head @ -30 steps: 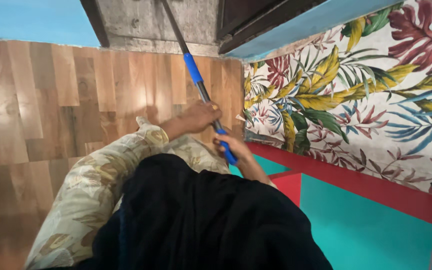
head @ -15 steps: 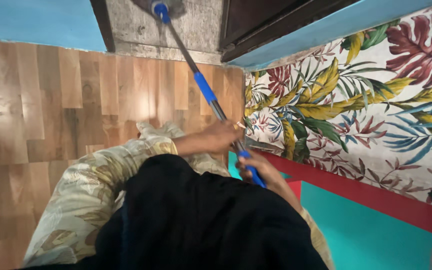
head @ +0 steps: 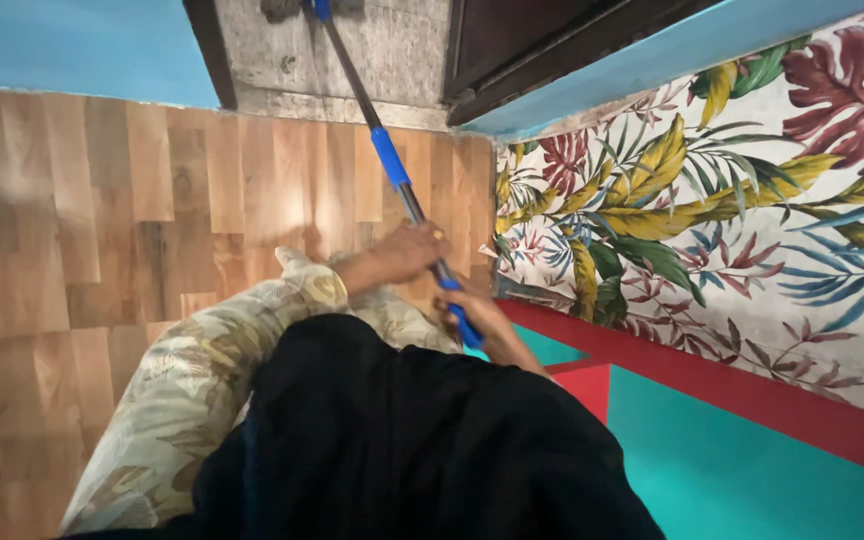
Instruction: The person cleans a bathroom floor and an adjacent room floor using a mop, dipping the mop into a bucket and moving the mop head back and forth across the tiled and wood-style flooring.
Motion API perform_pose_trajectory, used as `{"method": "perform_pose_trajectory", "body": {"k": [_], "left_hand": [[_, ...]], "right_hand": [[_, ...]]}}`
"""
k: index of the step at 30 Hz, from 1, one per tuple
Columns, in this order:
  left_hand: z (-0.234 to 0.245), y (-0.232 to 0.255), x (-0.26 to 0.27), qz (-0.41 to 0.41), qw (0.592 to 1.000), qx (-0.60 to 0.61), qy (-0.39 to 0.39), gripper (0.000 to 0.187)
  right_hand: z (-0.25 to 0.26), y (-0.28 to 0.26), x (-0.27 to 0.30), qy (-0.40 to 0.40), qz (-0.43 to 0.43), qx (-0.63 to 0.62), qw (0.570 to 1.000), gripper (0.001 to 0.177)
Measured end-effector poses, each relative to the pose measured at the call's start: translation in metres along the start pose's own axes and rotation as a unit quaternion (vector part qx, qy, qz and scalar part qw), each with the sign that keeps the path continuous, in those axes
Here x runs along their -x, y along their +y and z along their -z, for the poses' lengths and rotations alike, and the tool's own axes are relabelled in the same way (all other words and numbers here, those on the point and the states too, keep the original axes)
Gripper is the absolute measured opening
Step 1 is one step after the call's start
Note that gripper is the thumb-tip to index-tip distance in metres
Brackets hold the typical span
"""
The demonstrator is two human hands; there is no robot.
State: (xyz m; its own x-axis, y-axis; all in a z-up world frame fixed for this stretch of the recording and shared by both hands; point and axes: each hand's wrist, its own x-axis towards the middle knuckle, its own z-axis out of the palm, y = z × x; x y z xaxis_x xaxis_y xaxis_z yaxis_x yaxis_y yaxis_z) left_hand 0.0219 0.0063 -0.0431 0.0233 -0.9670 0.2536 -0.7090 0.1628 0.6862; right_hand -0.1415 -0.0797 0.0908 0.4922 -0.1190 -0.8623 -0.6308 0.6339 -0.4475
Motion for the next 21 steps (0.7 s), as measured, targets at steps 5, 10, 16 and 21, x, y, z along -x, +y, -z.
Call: {"method": "perform_pose_trajectory", "body": {"k": [5, 10, 16, 21], "left_hand": [[0.011, -0.034, 0.021, 0.068, 0.996, -0.058, 0.023, 0.03], [0.029, 0.042, -0.019, 0.14, 0.989, -0.045, -0.034, 0.014], [0.009, 0.159, -0.059, 0.094, 0.994, 0.014, -0.062, 0.032], [-0.004, 0.175, -0.053, 0.1, 0.991, 0.039, -0.075, 0.045]], "right_hand": [[-0.024, 0.003, -0.052, 0.008, 0.023, 0.036, 0.999, 0.04], [0.018, -0.017, 0.012, -0.098, -0.026, -0.059, 0.993, 0.024], [0.073, -0.017, 0.141, -0.094, -0.101, -0.099, 0.986, 0.034], [0.095, 0.003, 0.138, -0.085, -0.055, -0.003, 0.995, 0.019]]}}
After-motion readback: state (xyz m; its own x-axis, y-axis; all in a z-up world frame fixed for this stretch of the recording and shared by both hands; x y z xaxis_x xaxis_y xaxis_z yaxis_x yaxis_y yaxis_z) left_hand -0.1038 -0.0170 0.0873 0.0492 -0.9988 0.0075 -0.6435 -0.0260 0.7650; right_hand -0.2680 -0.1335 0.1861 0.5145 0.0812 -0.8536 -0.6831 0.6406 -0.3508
